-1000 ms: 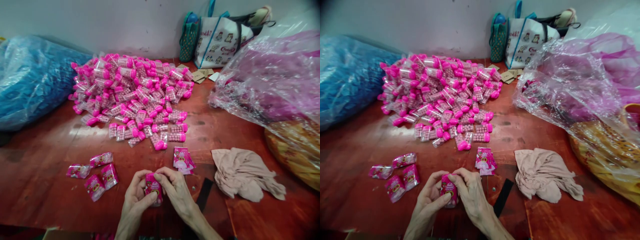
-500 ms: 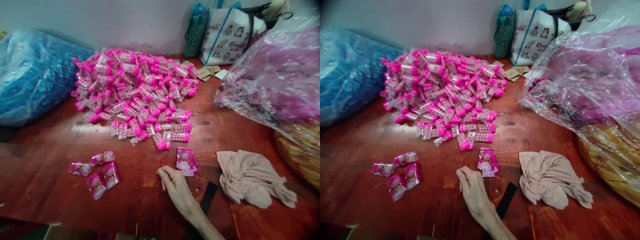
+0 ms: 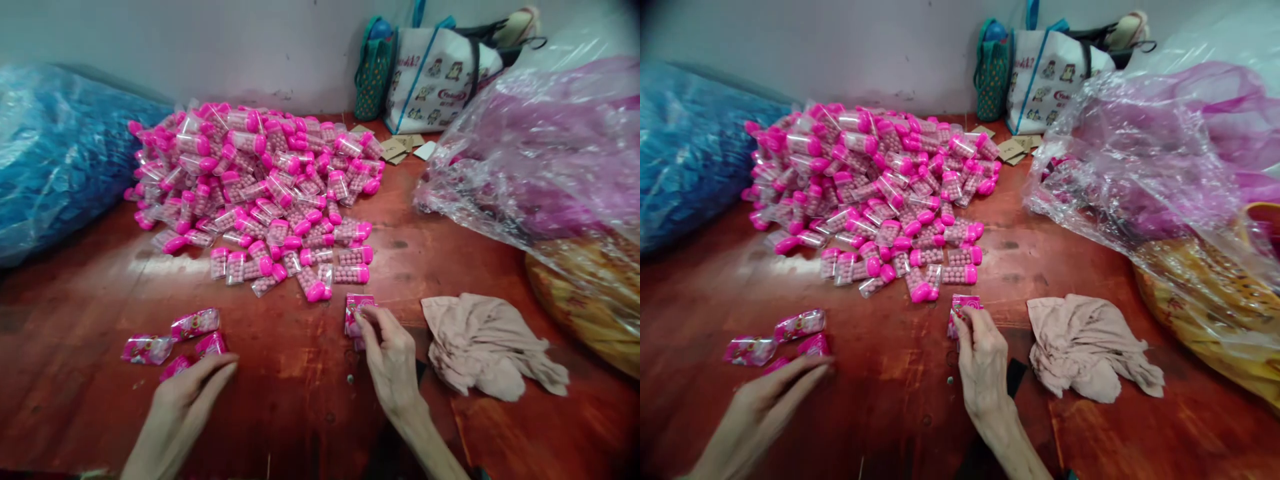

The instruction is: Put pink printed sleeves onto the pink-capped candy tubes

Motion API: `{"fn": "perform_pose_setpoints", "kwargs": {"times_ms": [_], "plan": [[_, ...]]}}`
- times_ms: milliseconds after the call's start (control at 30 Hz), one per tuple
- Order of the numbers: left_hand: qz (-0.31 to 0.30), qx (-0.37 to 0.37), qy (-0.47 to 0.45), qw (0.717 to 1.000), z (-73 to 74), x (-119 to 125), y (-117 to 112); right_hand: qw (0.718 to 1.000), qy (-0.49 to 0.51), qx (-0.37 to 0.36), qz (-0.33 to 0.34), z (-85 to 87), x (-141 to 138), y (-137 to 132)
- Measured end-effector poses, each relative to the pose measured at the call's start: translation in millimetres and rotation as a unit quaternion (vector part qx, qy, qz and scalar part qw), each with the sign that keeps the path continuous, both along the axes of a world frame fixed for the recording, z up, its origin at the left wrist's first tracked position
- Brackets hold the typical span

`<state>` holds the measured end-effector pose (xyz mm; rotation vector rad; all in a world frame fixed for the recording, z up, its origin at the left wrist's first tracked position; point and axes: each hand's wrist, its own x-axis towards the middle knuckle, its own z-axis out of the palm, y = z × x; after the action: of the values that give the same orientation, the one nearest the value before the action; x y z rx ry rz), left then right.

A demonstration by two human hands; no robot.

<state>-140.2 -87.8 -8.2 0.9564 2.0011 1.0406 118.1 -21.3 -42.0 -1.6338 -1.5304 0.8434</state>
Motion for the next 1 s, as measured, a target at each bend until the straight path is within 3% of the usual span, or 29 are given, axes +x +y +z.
{"fn": "perform_pose_setpoints", "kwargs": {"times_ms": [67,133,267,400,567,733,900,1000], "plan": [[-0.169,0.023,0.139,0.975,1.5,19.3,33.1,0.999,-0.046,0.01,-0.02,-5.1,8.1,2.3],[-0.257,0.069,0.209,0.941,-2.1,37.8,61.2,0.996,-0.085,0.012,-0.024,-11.6,13.1,3.3],[-0.309,0.144,0.332,0.879,-21.2,60.7,95.1,0.993,-0.114,0.007,-0.031,-20.5,14.1,3.8],[-0.378,0.131,0.366,0.84,-40.8,74.0,105.0,0.995,-0.092,-0.004,-0.044,-20.7,12.4,4.9],[-0.397,0.122,0.356,0.837,-50.4,85.8,101.1,0.996,-0.072,0.02,-0.053,-24.3,12.8,5.6],[-0.394,0.127,0.348,0.841,-47.5,87.0,103.0,0.996,-0.063,0.035,-0.058,-31.0,10.9,4.5],[-0.341,0.251,0.341,0.839,-40.0,107.6,95.8,0.996,-0.047,0.046,-0.061,-26.5,16.0,8.7],[-0.405,0.278,0.316,0.812,-40.7,127.7,87.6,0.995,-0.033,0.055,-0.08,-14.5,26.5,7.6]]}}
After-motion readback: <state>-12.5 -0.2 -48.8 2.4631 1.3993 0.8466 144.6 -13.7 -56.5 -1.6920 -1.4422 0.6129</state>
